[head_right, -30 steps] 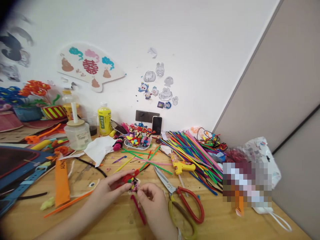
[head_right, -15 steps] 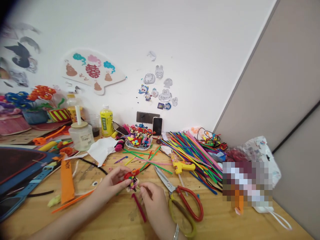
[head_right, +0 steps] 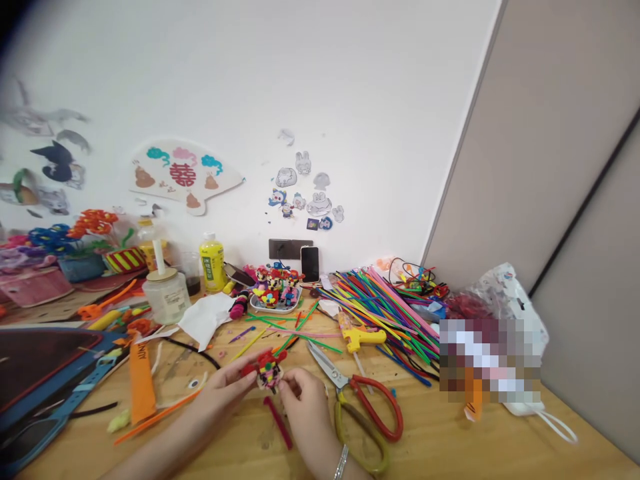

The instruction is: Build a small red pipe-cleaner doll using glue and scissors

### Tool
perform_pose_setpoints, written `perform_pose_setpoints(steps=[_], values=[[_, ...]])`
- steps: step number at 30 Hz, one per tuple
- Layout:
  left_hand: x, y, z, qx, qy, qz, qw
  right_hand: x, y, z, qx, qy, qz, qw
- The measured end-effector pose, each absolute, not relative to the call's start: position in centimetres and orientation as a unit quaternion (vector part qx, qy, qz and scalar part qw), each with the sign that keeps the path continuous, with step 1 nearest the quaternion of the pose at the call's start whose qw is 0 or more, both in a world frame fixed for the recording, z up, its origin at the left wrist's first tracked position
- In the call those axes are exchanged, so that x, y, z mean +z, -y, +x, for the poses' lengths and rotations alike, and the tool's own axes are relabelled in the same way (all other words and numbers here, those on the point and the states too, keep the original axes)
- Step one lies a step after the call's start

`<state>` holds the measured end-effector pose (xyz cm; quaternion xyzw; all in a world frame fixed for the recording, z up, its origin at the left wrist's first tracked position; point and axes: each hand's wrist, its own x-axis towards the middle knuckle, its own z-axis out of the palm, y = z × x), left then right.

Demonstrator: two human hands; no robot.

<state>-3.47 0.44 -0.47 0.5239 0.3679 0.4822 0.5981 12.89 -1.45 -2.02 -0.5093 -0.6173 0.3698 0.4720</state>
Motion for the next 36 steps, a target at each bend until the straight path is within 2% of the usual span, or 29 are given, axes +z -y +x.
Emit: perform_pose_setpoints(steps=[10, 16, 25, 36], values=[[0.0, -0.6, -3.3, 0.48, -0.399, 0.549, 0.556, -1.6, 1.3, 13.4, 0.346, 0.649, -0.49, 0.468], [-0.2, -0.6, -2.6, 0.494, -0.382, 0.545, 0.56, -1.8, 1.0, 13.4, 0.46, 0.595, -0.425, 0.503], [0.0, 0.4, -2.1, 0.486, -0.408, 0.585, 0.506, -1.3, 1.4, 13.3, 0.444, 0.607, -0.421, 0.506], [-0.2, 0.2, -2.3, 0.473, -0.396, 0.596, 0.514, -0.5, 1.3, 13.5, 0.579, 0.497, -0.381, 0.521]])
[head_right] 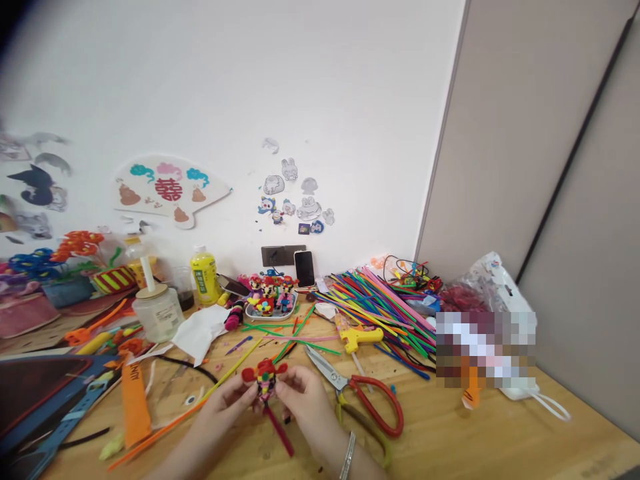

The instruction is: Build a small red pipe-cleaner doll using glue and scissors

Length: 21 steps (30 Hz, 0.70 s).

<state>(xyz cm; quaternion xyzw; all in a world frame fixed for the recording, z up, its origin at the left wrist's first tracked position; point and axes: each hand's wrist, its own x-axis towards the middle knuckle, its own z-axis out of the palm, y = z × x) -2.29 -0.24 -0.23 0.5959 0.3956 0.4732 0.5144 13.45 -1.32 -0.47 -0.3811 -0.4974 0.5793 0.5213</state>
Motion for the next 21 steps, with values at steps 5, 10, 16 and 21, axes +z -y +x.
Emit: perform_pose_setpoints(steps=[5, 10, 16, 21], values=[[0.09, 0.51, -2.14, 0.46, -0.382, 0.602, 0.528, -0.25, 1.49, 13.89, 0.607, 0.461, -0.372, 0.53], [0.5, 0.75, -2.11, 0.478, -0.388, 0.595, 0.517, -0.19, 1.55, 14.01, 0.642, 0.424, -0.371, 0.52], [0.71, 0.8, -2.07, 0.47, -0.378, 0.593, 0.533, 0.08, 1.57, 14.03, 0.611, 0.448, -0.392, 0.522], [0.35, 0.97, -1.84, 0.477, -0.405, 0.606, 0.491, 0.15, 1.73, 13.95, 0.622, 0.423, -0.403, 0.522]])
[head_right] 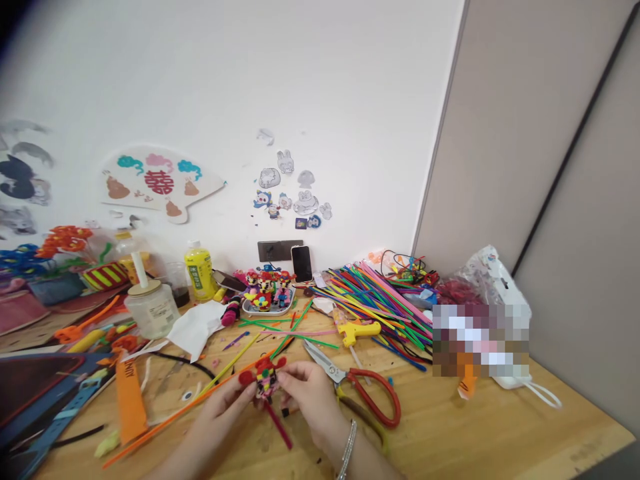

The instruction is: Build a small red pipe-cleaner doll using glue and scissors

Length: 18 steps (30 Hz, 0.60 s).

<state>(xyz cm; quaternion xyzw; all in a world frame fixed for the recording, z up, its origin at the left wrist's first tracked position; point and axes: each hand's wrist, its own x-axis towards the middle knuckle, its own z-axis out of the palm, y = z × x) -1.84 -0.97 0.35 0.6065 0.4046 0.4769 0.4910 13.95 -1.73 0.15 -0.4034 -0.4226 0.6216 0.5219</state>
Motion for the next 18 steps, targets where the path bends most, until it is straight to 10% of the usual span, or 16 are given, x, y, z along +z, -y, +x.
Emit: perform_pose_setpoints(steps=[18], values=[[-0.4, 0.5, -1.5, 0.503, -0.409, 0.519, 0.558, 0.0, 3.2, 13.0, 0.13, 0.728, -0.429, 0.518]])
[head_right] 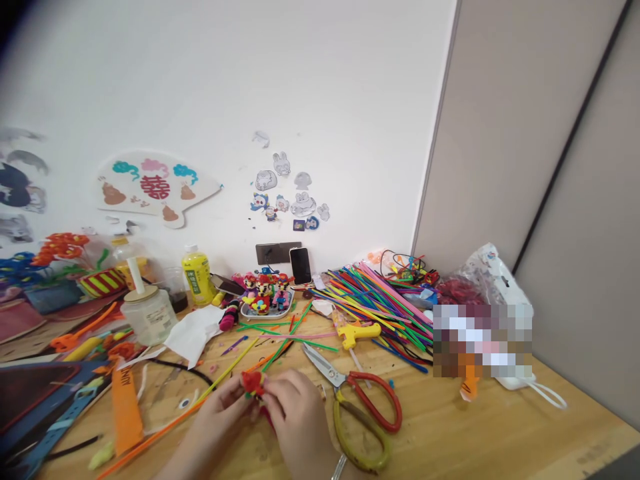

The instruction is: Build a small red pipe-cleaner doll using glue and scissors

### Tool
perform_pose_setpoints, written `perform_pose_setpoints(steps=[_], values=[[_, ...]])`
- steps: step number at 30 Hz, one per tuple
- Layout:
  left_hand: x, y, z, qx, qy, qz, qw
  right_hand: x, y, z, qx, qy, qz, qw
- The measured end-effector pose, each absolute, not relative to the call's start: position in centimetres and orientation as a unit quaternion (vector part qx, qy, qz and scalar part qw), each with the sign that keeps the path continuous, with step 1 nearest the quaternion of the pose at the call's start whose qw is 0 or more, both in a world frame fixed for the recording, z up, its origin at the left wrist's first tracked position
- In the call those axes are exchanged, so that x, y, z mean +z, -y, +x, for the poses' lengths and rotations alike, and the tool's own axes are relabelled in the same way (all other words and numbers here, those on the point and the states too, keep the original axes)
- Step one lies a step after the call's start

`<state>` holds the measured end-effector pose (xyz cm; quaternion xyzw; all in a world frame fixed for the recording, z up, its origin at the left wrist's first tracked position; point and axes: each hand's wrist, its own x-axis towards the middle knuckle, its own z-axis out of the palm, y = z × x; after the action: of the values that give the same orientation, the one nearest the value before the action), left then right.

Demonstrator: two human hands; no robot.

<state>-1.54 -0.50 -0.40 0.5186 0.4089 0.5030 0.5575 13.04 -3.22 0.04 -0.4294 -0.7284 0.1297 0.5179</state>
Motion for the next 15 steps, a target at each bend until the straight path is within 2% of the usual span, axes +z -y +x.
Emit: perform_pose_setpoints(steps=[3, 6, 15], values=[[0.5, 1.3, -1.3, 0.5, -0.382, 0.462, 0.625, -0.2, 3.5, 12.7, 0.075, 0.753, -0.418, 0.502], [1.2, 1.8, -1.2, 0.495, -0.349, 0.422, 0.674, -0.2, 3.5, 12.6, 0.086, 0.751, -0.416, 0.506], [0.0, 0.5, -1.6, 0.53, -0.389, 0.446, 0.607, 1.0, 3.0, 12.9, 0.287, 0.671, -0.401, 0.554]])
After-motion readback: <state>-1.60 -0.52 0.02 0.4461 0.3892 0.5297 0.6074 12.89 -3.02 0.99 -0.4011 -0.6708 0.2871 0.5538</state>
